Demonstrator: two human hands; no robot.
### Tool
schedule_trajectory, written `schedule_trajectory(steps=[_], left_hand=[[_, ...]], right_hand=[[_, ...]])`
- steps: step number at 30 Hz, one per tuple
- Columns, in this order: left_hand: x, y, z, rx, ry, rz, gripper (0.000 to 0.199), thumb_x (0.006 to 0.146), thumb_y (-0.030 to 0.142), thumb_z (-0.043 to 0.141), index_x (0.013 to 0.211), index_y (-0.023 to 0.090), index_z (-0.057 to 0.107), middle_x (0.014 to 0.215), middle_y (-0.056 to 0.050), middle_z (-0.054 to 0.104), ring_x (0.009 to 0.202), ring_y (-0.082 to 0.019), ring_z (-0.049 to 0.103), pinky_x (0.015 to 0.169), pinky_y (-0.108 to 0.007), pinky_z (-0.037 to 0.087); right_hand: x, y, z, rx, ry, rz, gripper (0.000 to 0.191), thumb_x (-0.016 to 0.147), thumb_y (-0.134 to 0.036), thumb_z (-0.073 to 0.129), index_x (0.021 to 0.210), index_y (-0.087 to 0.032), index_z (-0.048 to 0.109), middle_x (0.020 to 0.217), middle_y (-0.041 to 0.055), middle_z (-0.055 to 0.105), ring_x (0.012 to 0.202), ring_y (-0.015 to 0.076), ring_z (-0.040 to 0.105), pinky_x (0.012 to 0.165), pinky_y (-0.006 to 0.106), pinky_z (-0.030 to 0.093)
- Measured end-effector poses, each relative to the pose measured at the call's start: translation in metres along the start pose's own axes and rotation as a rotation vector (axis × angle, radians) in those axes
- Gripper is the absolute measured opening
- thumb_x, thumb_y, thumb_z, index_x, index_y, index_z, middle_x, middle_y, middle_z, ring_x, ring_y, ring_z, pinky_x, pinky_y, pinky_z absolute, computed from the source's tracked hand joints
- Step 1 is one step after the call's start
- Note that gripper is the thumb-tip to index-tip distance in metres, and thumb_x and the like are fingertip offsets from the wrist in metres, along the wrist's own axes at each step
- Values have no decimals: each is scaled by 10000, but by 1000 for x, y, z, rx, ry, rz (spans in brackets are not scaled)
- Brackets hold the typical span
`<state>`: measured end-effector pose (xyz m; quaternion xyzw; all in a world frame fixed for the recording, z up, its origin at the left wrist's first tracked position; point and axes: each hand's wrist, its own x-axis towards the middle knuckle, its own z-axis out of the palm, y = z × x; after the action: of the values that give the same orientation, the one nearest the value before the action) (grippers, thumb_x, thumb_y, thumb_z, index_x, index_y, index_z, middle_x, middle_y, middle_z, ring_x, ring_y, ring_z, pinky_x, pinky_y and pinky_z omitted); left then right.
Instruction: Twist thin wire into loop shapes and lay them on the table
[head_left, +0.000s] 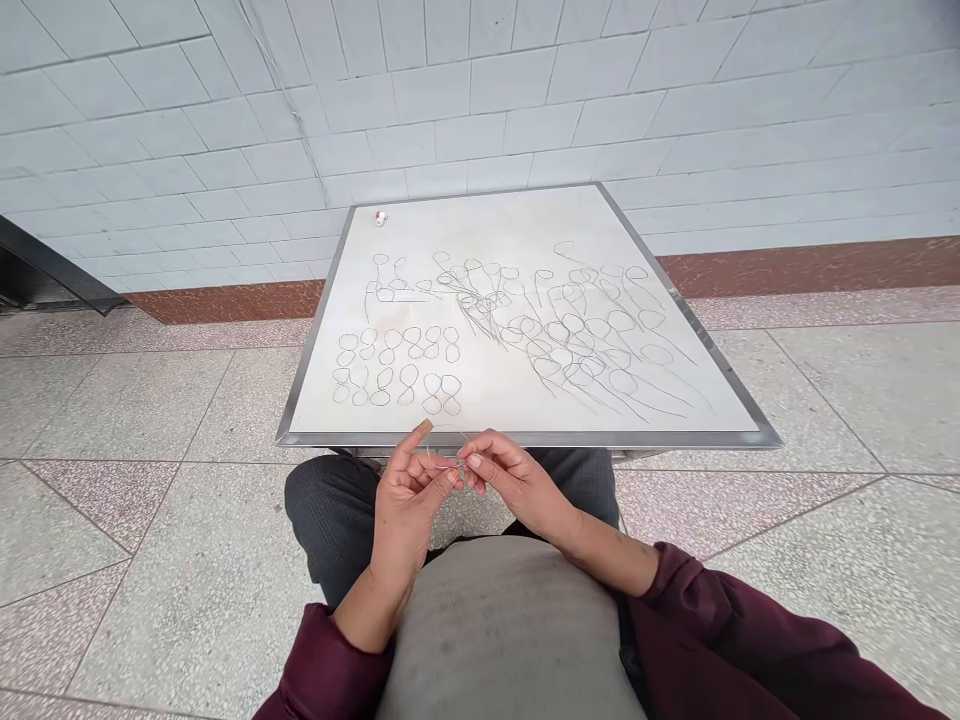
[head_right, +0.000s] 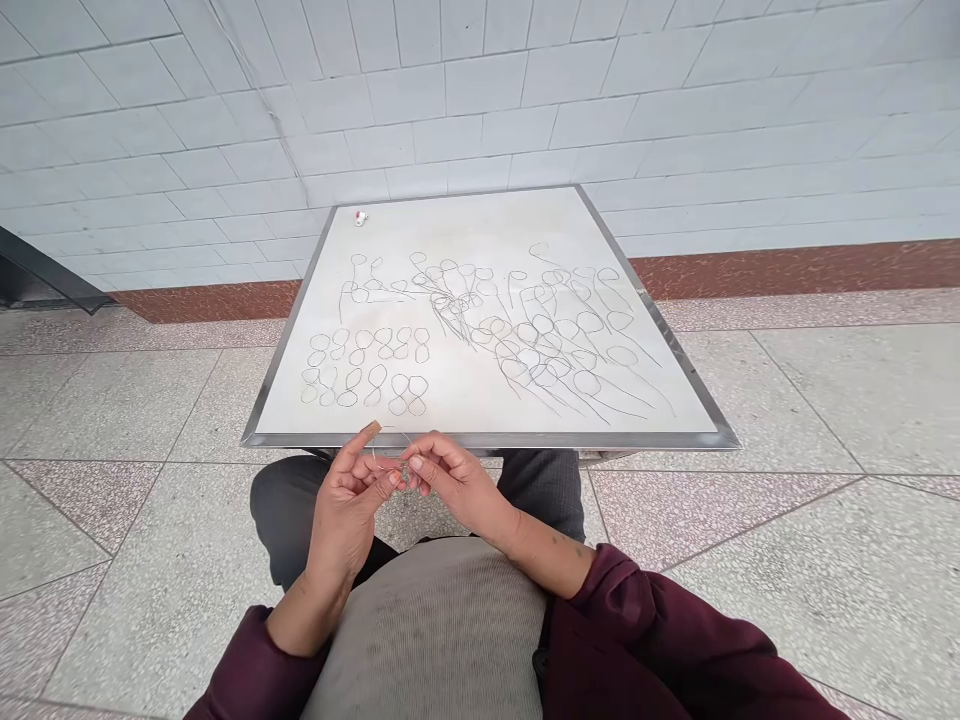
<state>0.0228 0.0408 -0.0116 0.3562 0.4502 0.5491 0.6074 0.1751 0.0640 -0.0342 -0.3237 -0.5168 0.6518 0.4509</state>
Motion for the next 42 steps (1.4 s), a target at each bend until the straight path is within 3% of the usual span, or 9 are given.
schedule_trajectory(steps=[16,24,31,42], left_hand=[[-1,-1,0,-4,7,-28,591,726,177,749,1276,244,542,820,17,670,693,-117,639,736,-281,492],[-1,-1,1,-1,24,23,558,758,179,716,1282,237,530,783,26,653,674,-112,625,715,-275,503],[-1,-8,1,3,99,69,542,762,202,715,1272,236,534,785,22,641,709,-119,621,760,-293,507],[3,-15,-1,1,194,105,487,740,184,724,1205,221,583,741,36,633,669,-92,600,727,-245,487]], right_hand=[[1,3,1,105,-12,79,195,880,-405,600,912,-215,630,699,-17,590,605,107,467,538,236,351],[3,4,3,127,-9,96,225,824,-369,668,966,-231,562,787,-21,565,655,103,519,547,225,387],[4,1,5,-46,40,101,169,821,-361,659,855,-210,590,746,-14,568,666,112,517,607,257,431],[1,9,1,-433,96,-36,180,883,-263,534,980,-276,685,733,9,473,755,180,468,700,329,413]])
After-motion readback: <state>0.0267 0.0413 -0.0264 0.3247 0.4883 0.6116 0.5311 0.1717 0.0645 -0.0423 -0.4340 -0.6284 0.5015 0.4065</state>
